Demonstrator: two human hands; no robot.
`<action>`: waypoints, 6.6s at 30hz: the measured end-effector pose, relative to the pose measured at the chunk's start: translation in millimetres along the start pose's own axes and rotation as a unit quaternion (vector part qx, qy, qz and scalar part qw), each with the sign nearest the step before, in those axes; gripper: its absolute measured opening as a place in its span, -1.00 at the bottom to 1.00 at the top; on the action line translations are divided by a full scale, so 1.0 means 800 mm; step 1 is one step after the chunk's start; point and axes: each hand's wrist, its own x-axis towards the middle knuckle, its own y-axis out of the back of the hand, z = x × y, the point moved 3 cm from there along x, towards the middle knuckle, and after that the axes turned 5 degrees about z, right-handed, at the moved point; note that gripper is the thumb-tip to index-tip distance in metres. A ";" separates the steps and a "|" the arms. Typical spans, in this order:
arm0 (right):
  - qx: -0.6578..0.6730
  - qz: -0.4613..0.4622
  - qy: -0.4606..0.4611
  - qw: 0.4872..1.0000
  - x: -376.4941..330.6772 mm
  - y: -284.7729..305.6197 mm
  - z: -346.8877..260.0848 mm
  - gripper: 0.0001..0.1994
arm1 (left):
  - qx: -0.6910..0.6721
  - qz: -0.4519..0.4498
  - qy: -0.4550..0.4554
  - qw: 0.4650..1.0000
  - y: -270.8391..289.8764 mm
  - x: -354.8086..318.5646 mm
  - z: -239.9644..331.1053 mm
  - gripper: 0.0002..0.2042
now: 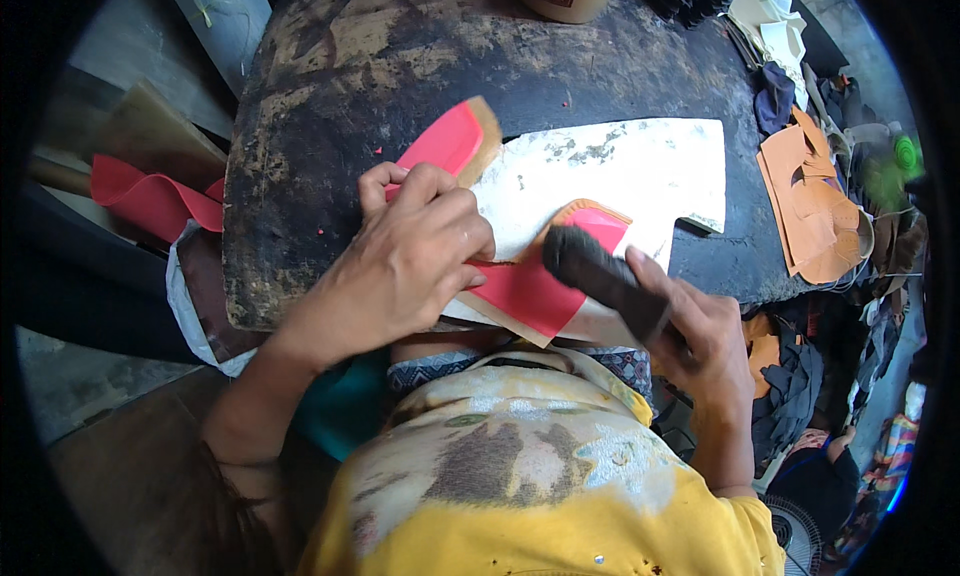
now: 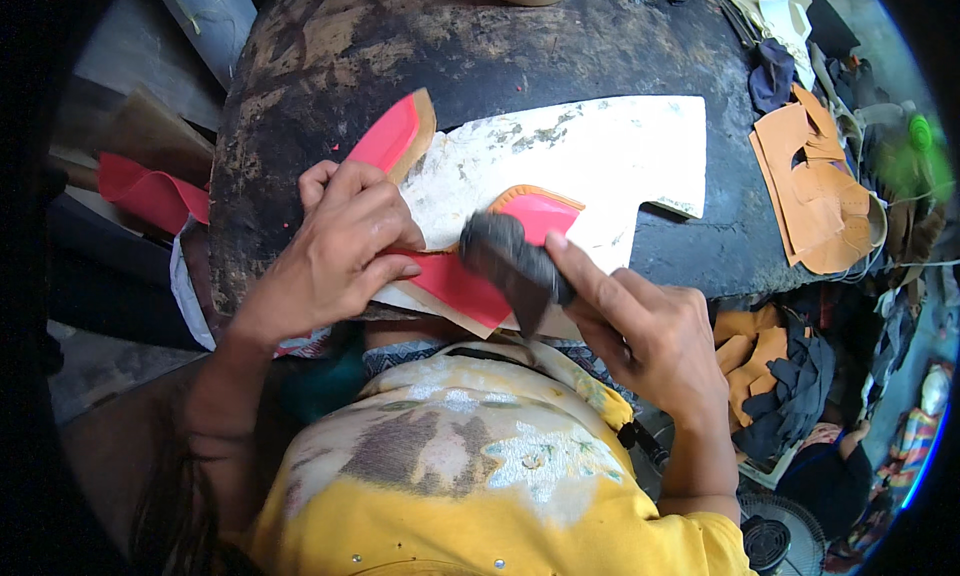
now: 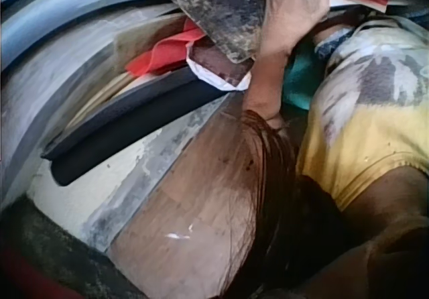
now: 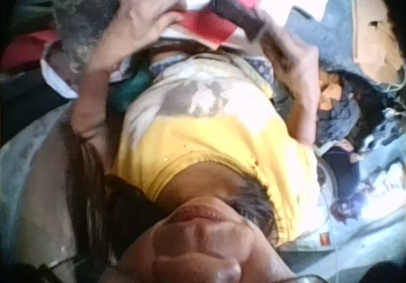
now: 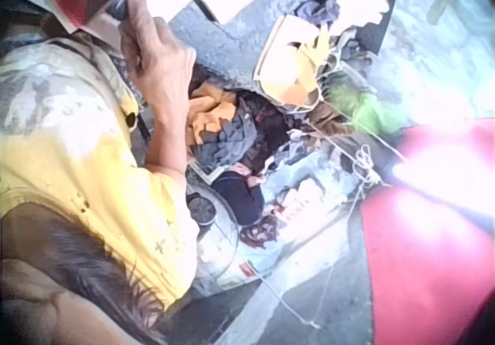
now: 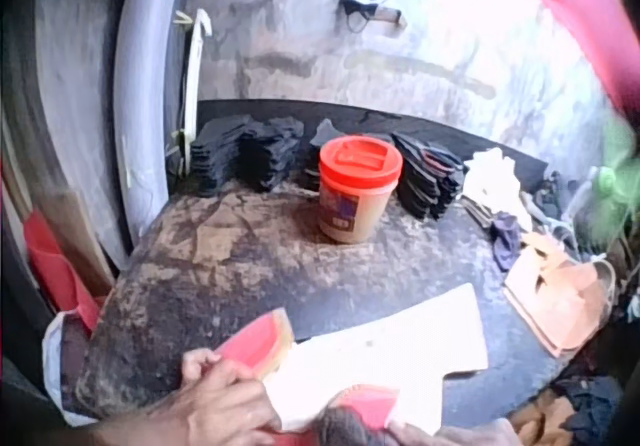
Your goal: The person uses a hammer and a small metal tool to press and secure the edges of pink and tan leather pieces on a white board. They repeatedly hammer along the perimeter, flip the pieces, and stack completed parts on the table.
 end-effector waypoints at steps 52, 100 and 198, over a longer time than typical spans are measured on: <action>0.001 0.044 -0.043 0.998 0.037 0.005 -0.019 -0.34 | 0.033 0.140 0.091 0.985 -0.057 -0.001 0.035 -0.81; 0.041 0.112 -0.168 0.979 -0.012 0.002 0.044 -0.51 | 0.043 0.156 0.048 0.986 -0.077 0.012 0.053 -0.77; 0.011 -0.001 -0.062 0.998 -0.002 -0.004 0.012 -0.35 | -0.079 0.000 0.002 0.997 -0.027 0.017 0.011 -0.85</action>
